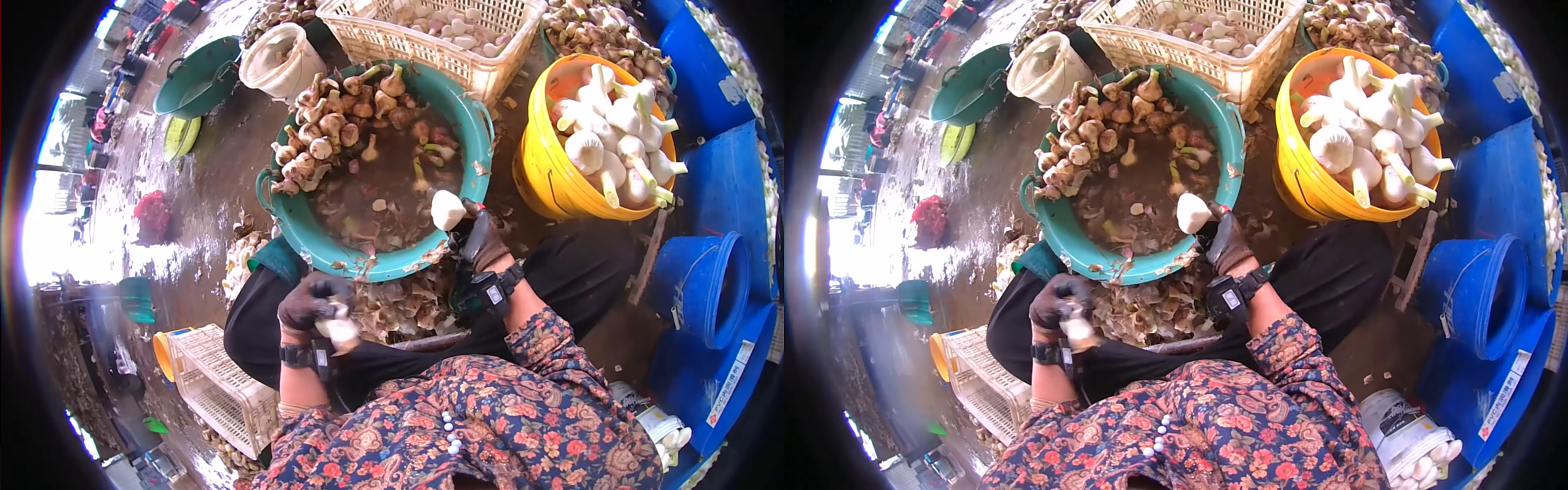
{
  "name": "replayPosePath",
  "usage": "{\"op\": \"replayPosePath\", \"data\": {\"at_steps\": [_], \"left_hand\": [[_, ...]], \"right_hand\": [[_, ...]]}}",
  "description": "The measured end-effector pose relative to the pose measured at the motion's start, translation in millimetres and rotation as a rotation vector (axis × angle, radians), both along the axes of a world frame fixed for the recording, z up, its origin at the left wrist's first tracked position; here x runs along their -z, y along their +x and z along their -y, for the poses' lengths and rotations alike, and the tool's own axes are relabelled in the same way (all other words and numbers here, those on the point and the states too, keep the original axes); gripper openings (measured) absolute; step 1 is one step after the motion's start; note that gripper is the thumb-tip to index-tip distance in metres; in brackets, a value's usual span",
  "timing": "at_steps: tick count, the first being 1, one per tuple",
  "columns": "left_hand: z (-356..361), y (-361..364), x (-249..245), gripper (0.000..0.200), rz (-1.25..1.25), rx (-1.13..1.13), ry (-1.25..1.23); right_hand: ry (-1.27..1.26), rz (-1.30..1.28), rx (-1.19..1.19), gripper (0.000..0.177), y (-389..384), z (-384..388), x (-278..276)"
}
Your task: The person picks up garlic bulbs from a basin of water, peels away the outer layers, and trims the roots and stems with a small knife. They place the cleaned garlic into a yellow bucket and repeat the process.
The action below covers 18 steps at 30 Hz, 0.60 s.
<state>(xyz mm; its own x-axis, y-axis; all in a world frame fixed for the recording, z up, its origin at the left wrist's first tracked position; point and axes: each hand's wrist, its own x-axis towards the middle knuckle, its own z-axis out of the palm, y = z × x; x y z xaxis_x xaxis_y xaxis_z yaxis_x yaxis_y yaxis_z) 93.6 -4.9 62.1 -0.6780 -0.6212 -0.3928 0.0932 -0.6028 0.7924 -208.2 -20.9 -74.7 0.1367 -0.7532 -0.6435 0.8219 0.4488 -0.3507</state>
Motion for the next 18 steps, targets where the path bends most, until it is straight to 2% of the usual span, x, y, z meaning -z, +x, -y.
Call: {"op": "replayPosePath", "data": {"at_steps": [2, 3, 4, 5, 6, 7, 8, 9, 10, 11, 12, 13, 14, 15, 16, 17, 18], "left_hand": [[20.4, -24.1, 16.7, 0.046, 0.318, 0.356, -0.361], [32.7, -28.8, 32.0, 0.057, 0.557, 0.534, -0.295], [42.3, -33.9, 58.3, 0.055, 0.744, 0.521, -0.402], [54.3, -46.5, 70.6, 0.056, 0.849, 0.368, -0.529], [68.6, -60.2, 89.7, 0.057, 0.736, 0.155, -0.459], [83.3, -72.8, 111.7, 0.059, 0.616, -0.05, -0.386], [98.7, -83.4, 133.3, 0.059, 0.604, -0.042, -0.39], [115.1, -94.8, 155.3, 0.059, 0.729, -0.092, -0.493], [129.6, -106.7, 178.6, 0.059, 0.852, -0.145, -0.594], [142.3, -118.4, 209.2, 0.059, 0.837, -0.139, -0.595], [153.8, -129.4, 240.1, 0.058, 0.85, -0.14, -0.46], [161.4, -136.8, 257.4, 0.058, 0.864, -0.138, -0.324], [165.7, -140.6, 261.4, 0.058, 0.856, -0.131, -0.321], [167.8, -142.7, 262.3, 0.06, 0.782, 0.017, -0.36], [167.4, -144.9, 259.9, 0.061, 0.705, 0.162, -0.396], [152.1, -156.2, 222.4, 0.063, 0.426, -0.131, -0.088], [146.9, -153.8, 208.4, 0.063, 0.429, -0.126, -0.078]], "right_hand": [[0.015, -0.037, 0.099, 0.029, -7.2, 10.0, -9.3], [-0.086, 0.028, 0.152, 0.033, -9.8, 16.7, -38.8], [-0.141, 0.174, 0.277, 0.04, -12.6, 20.8, -79.2], [-0.379, 0.293, 0.237, 0.046, -23.8, 22.4, -91.3], [-0.617, 0.407, 0.197, 0.052, -37.6, 22.9, -97.9], [-0.615, 0.389, 0.198, 0.062, -45.0, 25.1, -106.4], [-0.619, 0.367, 0.199, 0.072, -51.1, 29.0, -110.9], [-0.431, 0.227, 0.23, 0.076, -53.1, 28.3, -97.8], [-0.434, 0.21, 0.236, 0.076, -52.5, 27.4, -83.2], [-0.334, -0.055, 0.123, 0.071, -48.2, 26.4, -68.4], [-0.224, -0.315, 0.009, 0.067, -42.3, 26.0, -58.4], [-0.192, -0.545, -0.003, 0.061, -31.2, 24.9, -54.3], [-0.155, -0.774, -0.02, 0.057, -21.2, 26.2, -50.0], [-0.146, -0.779, -0.018, 0.057, -17.3, 29.7, -31.2], [-0.154, -1.016, -0.058, 0.054, -14.5, 31.6, -3.3], [-0.16, -1.249, -0.102, 0.051, -12.2, 31.5, 12.3], [-0.15, -1.246, -0.106, 0.051, -10.1, 29.8, 10.6]]}}
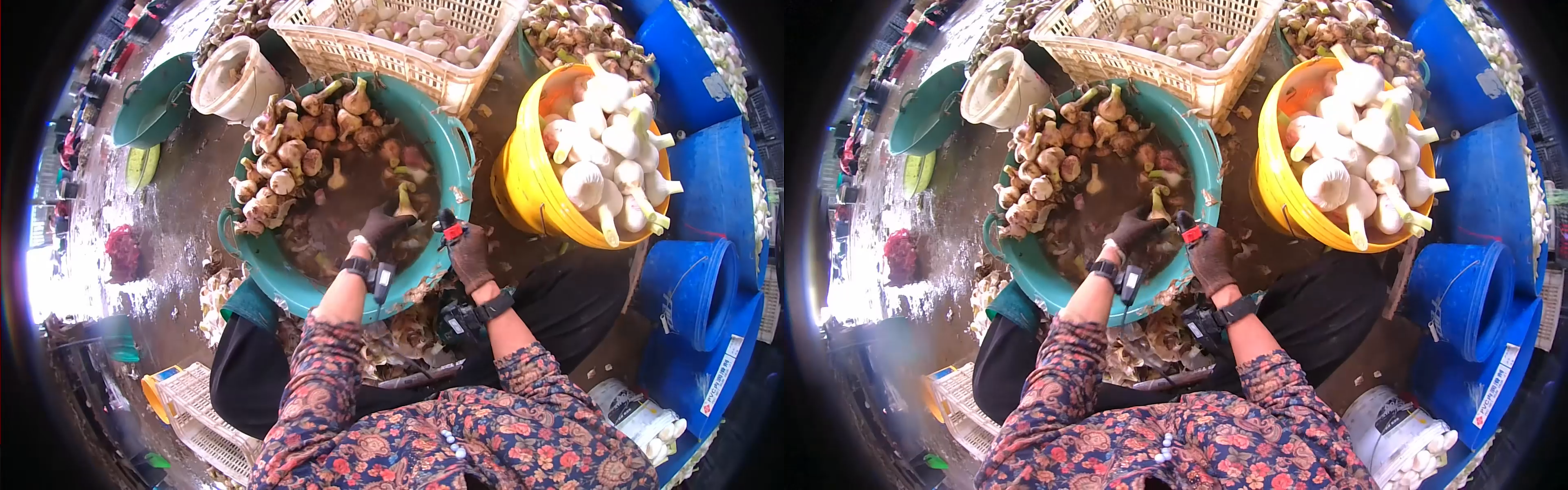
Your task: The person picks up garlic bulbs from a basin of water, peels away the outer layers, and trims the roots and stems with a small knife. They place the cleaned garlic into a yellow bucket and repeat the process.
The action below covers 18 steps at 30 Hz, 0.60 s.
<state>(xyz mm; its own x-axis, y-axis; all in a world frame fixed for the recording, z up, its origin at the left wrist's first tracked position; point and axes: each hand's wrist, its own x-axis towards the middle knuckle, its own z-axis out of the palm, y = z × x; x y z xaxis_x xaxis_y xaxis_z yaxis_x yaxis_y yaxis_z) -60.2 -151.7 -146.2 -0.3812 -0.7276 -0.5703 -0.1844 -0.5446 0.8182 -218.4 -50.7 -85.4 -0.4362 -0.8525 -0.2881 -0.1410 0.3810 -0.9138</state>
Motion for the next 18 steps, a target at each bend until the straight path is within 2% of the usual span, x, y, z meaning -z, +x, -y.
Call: {"op": "replayPosePath", "data": {"at_steps": [2, 4, 7, 8, 9, 10, 12, 14, 15, 17, 18], "left_hand": [[-7.4, 10.1, -20.3, 0.057, 0.083, 0.192, -0.27], [-28.6, 16.8, -57.1, 0.056, 0.07, 0.207, -0.347], [-53.6, 20.8, -90.2, 0.054, 0.24, 0.319, -0.378], [-60.2, 19.7, -101.3, 0.052, 0.312, 0.343, -0.585], [-64.4, 20.1, -110.5, 0.049, 0.384, 0.366, -0.793], [-66.9, 22.2, -117.9, 0.049, 0.392, 0.36, -0.8], [-71.9, 26.1, -129.0, 0.048, 0.52, 0.364, -1.003], [-75.6, 31.0, -133.6, 0.047, 0.493, 0.338, -0.934], [-75.8, 33.1, -136.2, 0.047, 0.459, 0.316, -0.863], [-80.9, 34.7, -143.6, 0.045, 0.45, 0.295, -0.872], [-84.9, 34.8, -147.8, 0.044, 0.436, 0.277, -0.867]], "right_hand": [[0.093, -0.268, -0.05, 0.049, 4.4, -0.7, -18.2], [0.167, -0.306, -0.09, 0.043, 8.9, -1.3, -25.6], [0.076, -0.359, -0.182, 0.031, 19.6, -6.5, -27.4], [0.067, -0.353, -0.187, 0.031, 22.7, -7.9, -31.5], [0.065, -0.317, -0.205, 0.031, 25.1, -8.7, -35.3], [0.061, -0.283, -0.224, 0.031, 26.6, -9.1, -38.6], [0.037, -0.242, -0.231, 0.03, 26.5, -12.0, -36.8], [-0.004, 0.005, -0.243, 0.031, 26.8, -14.9, -35.1], [-0.016, 0.007, -0.246, 0.031, 27.7, -16.0, -32.4], [0.096, 0.318, -0.149, 0.032, 30.2, -17.5, -34.6], [0.093, 0.321, -0.154, 0.032, 31.4, -19.1, -38.5]]}}
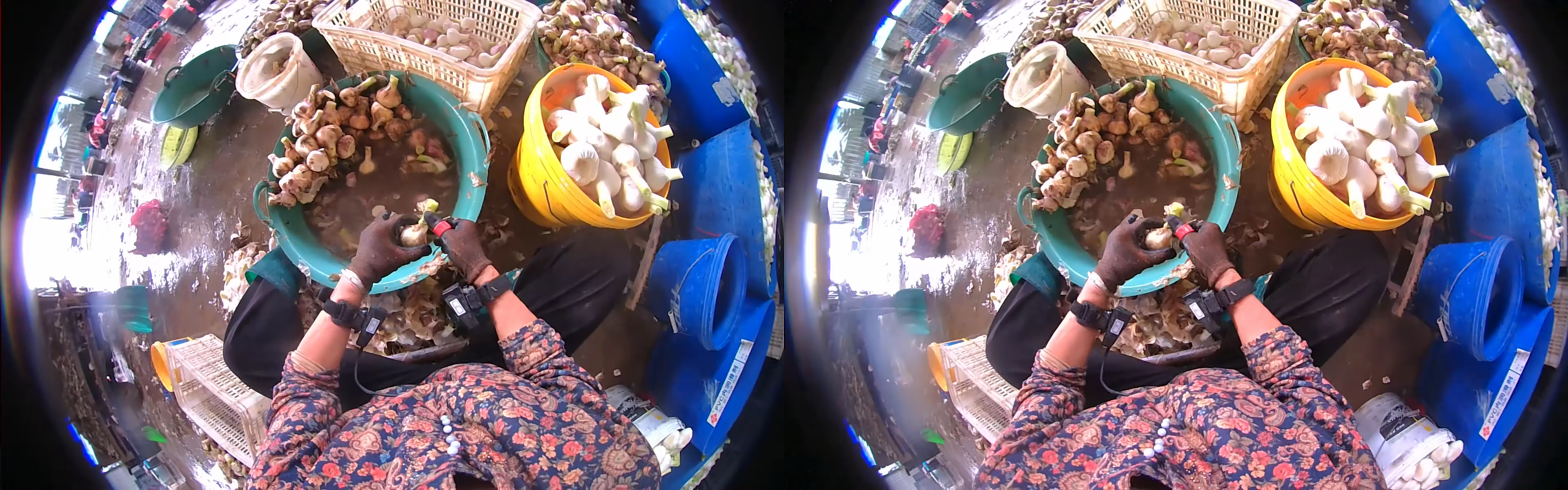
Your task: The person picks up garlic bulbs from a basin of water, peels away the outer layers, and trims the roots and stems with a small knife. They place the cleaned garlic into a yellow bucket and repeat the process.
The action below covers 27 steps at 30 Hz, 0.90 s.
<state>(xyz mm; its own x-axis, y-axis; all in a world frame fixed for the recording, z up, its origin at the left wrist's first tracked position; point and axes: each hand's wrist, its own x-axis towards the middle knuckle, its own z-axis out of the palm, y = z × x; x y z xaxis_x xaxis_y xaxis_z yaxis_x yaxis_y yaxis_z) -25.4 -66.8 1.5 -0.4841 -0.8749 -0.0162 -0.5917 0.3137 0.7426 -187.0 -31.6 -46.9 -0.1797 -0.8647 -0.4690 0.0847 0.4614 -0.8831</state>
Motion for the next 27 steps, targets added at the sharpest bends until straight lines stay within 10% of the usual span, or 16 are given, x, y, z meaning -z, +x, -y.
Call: {"op": "replayPosePath", "data": {"at_steps": [6, 8, 10, 14, 18, 20, 22, 27], "left_hand": [[-5.3, 8.7, -4.1, 0.043, 0.074, 0.028, -0.083], [-4.3, 15.1, -1.2, 0.045, -0.096, -0.036, 0.274], [-5.6, 20.8, -2.1, 0.048, -0.34, -0.107, 0.553], [-17.4, 10.7, 0.9, 0.05, -0.55, -0.272, 0.694], [-27.2, 2.6, 5.8, 0.069, -0.397, -0.133, 0.407], [-25.0, 3.0, 1.9, 0.076, 0.113, -0.253, -0.403], [-24.4, 6.9, -2.6, 0.063, 0.161, -0.195, -0.494], [-25.2, 26.8, 35.4, 0.019, -0.121, -0.216, 0.265]], "right_hand": [[-0.148, -0.29, -0.234, 0.032, 4.0, -6.6, 0.5], [-0.164, -0.202, -0.258, 0.032, 3.0, -8.9, 2.7], [0.097, 0.65, -0.066, 0.026, 1.9, -10.3, -8.5], [0.372, 0.652, 0.021, 0.05, 7.6, -8.7, -9.5], [0.054, 0.631, -0.221, 0.062, 7.6, -16.2, -7.4], [0.143, 0.542, -0.228, 0.059, 6.0, -5.7, 14.1], [0.235, 0.452, -0.236, 0.057, 12.0, -4.2, 43.8], [-0.043, 0.332, -0.29, 0.045, 15.4, -8.6, 20.5]]}}
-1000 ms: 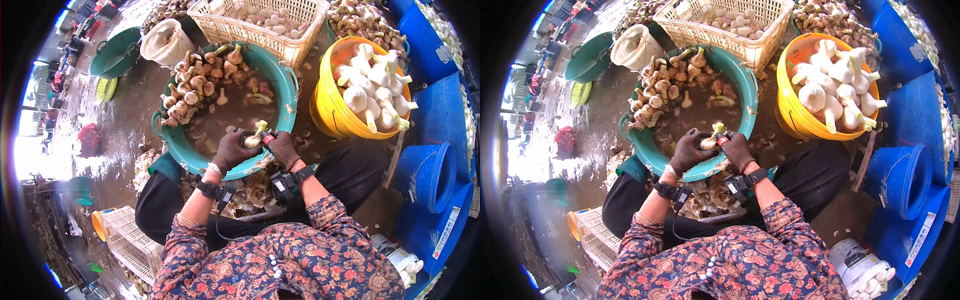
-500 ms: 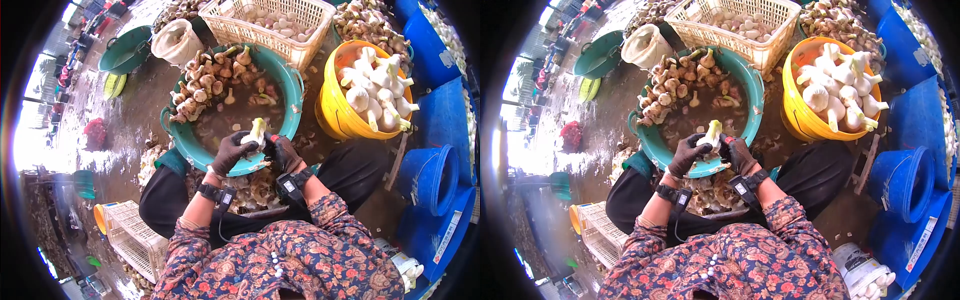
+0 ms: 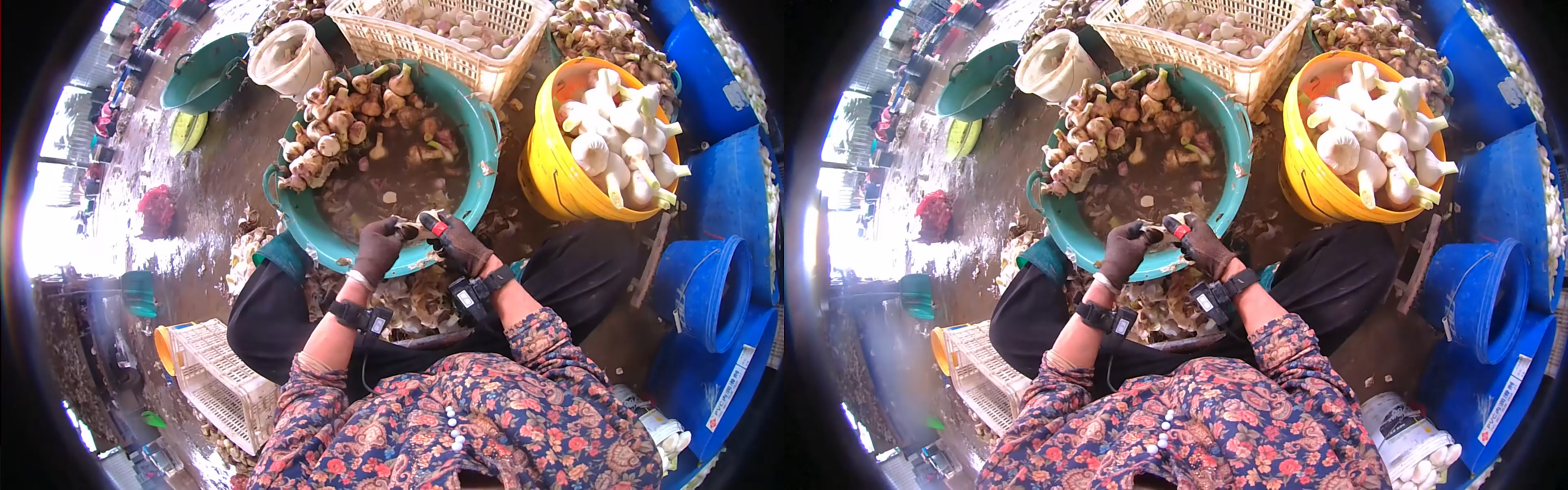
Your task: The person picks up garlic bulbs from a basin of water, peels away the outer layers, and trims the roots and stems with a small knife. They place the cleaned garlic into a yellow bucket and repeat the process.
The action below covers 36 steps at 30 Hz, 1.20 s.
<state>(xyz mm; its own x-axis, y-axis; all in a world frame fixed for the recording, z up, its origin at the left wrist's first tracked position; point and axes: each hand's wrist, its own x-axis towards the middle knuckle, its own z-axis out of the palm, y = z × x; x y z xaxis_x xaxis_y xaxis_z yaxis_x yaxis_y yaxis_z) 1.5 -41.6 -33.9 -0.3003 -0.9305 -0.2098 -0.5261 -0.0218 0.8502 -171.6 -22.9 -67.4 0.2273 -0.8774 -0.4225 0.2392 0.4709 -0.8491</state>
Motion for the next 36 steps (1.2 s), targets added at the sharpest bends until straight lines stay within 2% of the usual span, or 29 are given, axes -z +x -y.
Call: {"op": "replayPosePath", "data": {"at_steps": [1, 2, 3, 5, 7, 9, 11, 13, 14, 15, 16, 17, 18, 19, 20, 21, 22, 23, 24, 25, 26, 27, 29, 30, 31, 32, 33, 35, 36], "left_hand": [[0.0, 1.9, 3.3, 0.018, -0.256, -0.151, 0.267], [-2.5, 2.7, -9.7, 0.018, -0.383, -0.16, 0.363], [-2.6, 6.7, -10.8, 0.018, -0.383, -0.167, 0.364], [-0.1, 14.5, -13.4, 0.02, -0.643, -0.224, 0.633], [-4.6, 17.1, -15.2, 0.027, -0.678, -0.241, 0.638], [-15.3, 13.0, -37.0, 0.033, 0.046, 0.103, -0.395], [-16.4, 15.9, -28.0, 0.039, 0.112, 0.066, -0.427], [-15.5, 14.3, -27.7, 0.036, -0.333, -0.154, 0.097], [-14.5, 13.9, -26.7, 0.036, -0.334, -0.153, 0.097], [-12.6, 13.4, -25.8, 0.034, -0.572, -0.268, 0.37], [-10.8, 13.3, -25.3, 0.033, -0.807, -0.382, 0.645], [-11.1, 13.2, -29.4, 0.033, -0.805, -0.379, 0.644], [-13.9, 14.3, -34.0, 0.032, -0.685, -0.317, 0.516], [-17.9, 15.0, -38.7, 0.032, -0.567, -0.254, 0.391], [-24.6, 16.1, -51.5, 0.028, -0.425, -0.138, 0.317], [-34.0, 21.6, -49.3, 0.028, -0.424, -0.136, 0.321], [-42.7, 28.2, -44.0, 0.031, -0.266, 0.109, 0.232], [-48.1, 34.4, -37.6, 0.034, -0.108, 0.352, 0.139], [-51.7, 44.2, -29.2, 0.034, -0.109, 0.355, 0.144], [-54.6, 56.2, -19.9, 0.04, 0.087, 0.579, 0.142], [-50.8, 56.4, -26.9, 0.046, 0.289, 0.798, 0.134], [-43.9, 54.2, -32.0, 0.046, 0.292, 0.796, 0.133], [-18.4, 47.1, -44.0, 0.058, 0.698, 0.468, 0.325], [-3.4, 53.9, -22.2, 0.057, 0.639, 0.355, 0.301], [8.9, 61.4, -1.3, 0.056, 0.451, 0.227, 0.197], [25.9, 60.0, 5.7, 0.056, 0.482, 0.16, 0.038], [46.3, 59.0, 17.5, 0.058, 0.425, 0.049, 0.045], [88.5, 55.3, 45.9, 0.065, 0.498, -0.034, 0.061], [109.4, 51.7, 57.6, 0.068, 0.486, -0.086, 0.028]], "right_hand": [[-0.012, 0.061, -0.028, 0.042, -3.0, -0.6, -12.6], [-0.011, 0.06, -0.032, 0.042, -6.2, -0.8, -22.9], [-0.014, 0.177, -0.065, 0.04, -9.2, -2.0, -31.6], [-0.025, 0.414, -0.129, 0.041, -15.4, -3.2, -49.4], [-0.028, 0.482, -0.137, 0.043, -16.5, -4.0, -58.9], [-0.031, 0.383, -0.102, 0.045, -12.1, 0.2, -45.2], [-0.128, 0.295, -0.074, 0.047, -5.9, -0.5, -28.3], [-0.948, -0.85, -0.041, 0.048, -4.2, -7.1, -35.2], [-0.947, -0.779, -0.034, 0.045, 0.2, -8.2, -44.1], [-0.946, -0.779, -0.033, 0.045, 2.1, -9.0, -40.1], [-0.794, -0.661, 0.022, 0.041, 4.2, -7.9, -31.4], [-0.644, -0.541, 0.077, 0.037, 7.5, -5.7, -28.5], [-0.383, -0.182, 0.222, 0.023, 10.5, -4.3, -25.5], [-0.383, -0.183, 0.225, 0.023, 5.1, -4.4, -22.7], [-0.088, 0.154, 0.304, 0.019, -4.1, -3.6, -38.8], [0.211, 0.49, 0.375, 0.019, -13.6, -2.0, -47.0], [0.209, 0.368, 0.282, 0.023, -24.0, 2.4, -23.7], [0.208, 0.366, 0.288, 0.023, -23.8, 1.6, -18.3], [0.0, 0.193, 0.292, 0.023, -20.9, -2.0, -16.0], [-0.206, 0.019, 0.285, 0.024, -17.6, -3.8, -13.7], [0.122, 0.28, 0.338, 0.025, -15.4, 0.8, -18.5], [0.072, 0.292, 0.386, 0.023, -10.0, -0.2, -21.0], [0.356, 0.437, 0.294, 0.021, -13.2, -2.8, -37.6], [0.398, 0.351, 0.291, 0.023, -3.3, 0.1, -12.7], [0.419, 0.203, 0.213, 0.024, -5.2, -1.6, 10.2], [0.385, 0.158, 0.216, 0.024, -2.6, -1.9, 16.2], [0.353, 0.112, 0.221, 0.024, -0.4, 3.2, 7.0], [0.324, 0.444, 0.133, 0.028, -24.3, 22.8, 8.8], [0.128, 0.597, 0.397, 0.035, -19.8, 39.5, -55.0]]}}
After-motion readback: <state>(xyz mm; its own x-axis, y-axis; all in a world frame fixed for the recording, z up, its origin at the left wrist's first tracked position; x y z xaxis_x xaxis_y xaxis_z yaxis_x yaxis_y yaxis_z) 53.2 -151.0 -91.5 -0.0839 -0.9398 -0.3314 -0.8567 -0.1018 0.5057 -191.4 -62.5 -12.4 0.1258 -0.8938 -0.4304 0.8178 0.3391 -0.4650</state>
